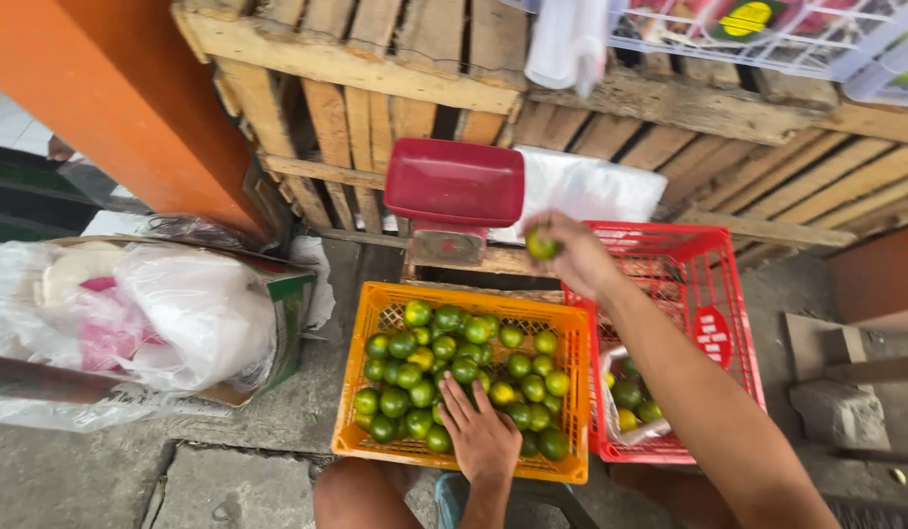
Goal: The person places limes from a yellow crate into a red weighing scale, then transfers them into a clear plastic bag. The person continues to add more limes to the bag and adjusts the contents before lifting the bag.
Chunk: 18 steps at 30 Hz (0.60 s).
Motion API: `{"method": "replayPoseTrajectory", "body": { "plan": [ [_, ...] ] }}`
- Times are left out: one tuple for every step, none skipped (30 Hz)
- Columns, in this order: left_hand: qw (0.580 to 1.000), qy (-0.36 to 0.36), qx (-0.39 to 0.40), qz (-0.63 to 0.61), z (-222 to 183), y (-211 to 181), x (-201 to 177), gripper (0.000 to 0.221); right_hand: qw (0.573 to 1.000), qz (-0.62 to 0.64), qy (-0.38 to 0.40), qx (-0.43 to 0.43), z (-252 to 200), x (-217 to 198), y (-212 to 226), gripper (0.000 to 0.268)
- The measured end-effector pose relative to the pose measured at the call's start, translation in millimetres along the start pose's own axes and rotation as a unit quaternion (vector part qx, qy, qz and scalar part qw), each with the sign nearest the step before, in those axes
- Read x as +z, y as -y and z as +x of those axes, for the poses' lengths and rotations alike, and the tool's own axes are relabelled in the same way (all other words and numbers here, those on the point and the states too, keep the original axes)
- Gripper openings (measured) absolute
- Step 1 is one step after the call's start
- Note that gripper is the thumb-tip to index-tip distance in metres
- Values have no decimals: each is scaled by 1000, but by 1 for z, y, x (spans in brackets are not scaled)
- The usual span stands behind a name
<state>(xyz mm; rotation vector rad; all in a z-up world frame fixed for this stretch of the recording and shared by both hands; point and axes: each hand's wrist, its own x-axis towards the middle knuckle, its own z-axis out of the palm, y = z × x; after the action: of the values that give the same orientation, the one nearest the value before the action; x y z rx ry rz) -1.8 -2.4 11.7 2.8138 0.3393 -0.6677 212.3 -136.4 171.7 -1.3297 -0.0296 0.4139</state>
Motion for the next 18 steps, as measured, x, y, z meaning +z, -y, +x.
{"method": "replayPoseTrajectory", "body": {
  "plan": [
    [1000, 5, 5, 4, 4, 1, 7, 71, 1000, 3, -8, 2, -11, -21, -16, 21],
    [999, -51, 4, 9, 9, 1, 16, 71, 993, -117, -23, 10, -22, -42, -33, 18],
    [995, -102, 8, 15, 9, 1, 29, 70, 971, -233, -43, 23, -42, -66, -55, 15],
    [995, -91, 20, 21, 4, 3, 37, 70, 971, -228, -57, 32, -67, -85, -70, 15],
    [992, -123, 18, 16, 6, 3, 40, 71, 957, -281, -56, 49, -86, -103, -79, 18],
    [988, -155, 17, 11, 9, 3, 41, 71, 939, -332, -54, 66, -105, -120, -88, 21],
    [988, -152, 24, 12, 8, 3, 45, 71, 939, -331, -61, 68, -126, -128, -96, 21],
    [985, -170, 24, -1, 8, 4, 47, 71, 917, -349, -113, 157, -146, -134, -103, 16],
    [981, -190, 21, -15, 10, 3, 49, 70, 885, -364, -161, 241, -162, -141, -110, 17],
    [981, -190, 24, -15, 11, 2, 51, 70, 885, -363, -165, 241, -177, -144, -114, 17],
    [979, -202, 26, -10, 10, 3, 53, 69, 888, -330, -172, 271, -190, -146, -118, 27],
    [976, -215, 27, -5, 10, 4, 55, 68, 889, -297, -179, 300, -203, -147, -122, 39],
    [976, -214, 26, -4, 8, 3, 58, 68, 889, -295, -178, 301, -209, -163, -142, 39],
    [973, -230, 24, -14, 6, 1, 62, 64, 883, -338, -212, 248, -214, -179, -162, 43],
    [968, -250, 23, -22, 7, 2, 62, 60, 873, -377, -245, 190, -215, -192, -183, 47],
    [967, -252, 24, -19, 5, 2, 64, 60, 874, -374, -245, 188, -216, -200, -194, 47],
    [968, -248, 20, -15, 6, 2, 65, 60, 863, -384, -267, 190, -215, -208, -205, 52],
    [970, -244, 16, -12, 6, 2, 65, 60, 851, -394, -289, 192, -214, -216, -217, 56]
  ]
}}
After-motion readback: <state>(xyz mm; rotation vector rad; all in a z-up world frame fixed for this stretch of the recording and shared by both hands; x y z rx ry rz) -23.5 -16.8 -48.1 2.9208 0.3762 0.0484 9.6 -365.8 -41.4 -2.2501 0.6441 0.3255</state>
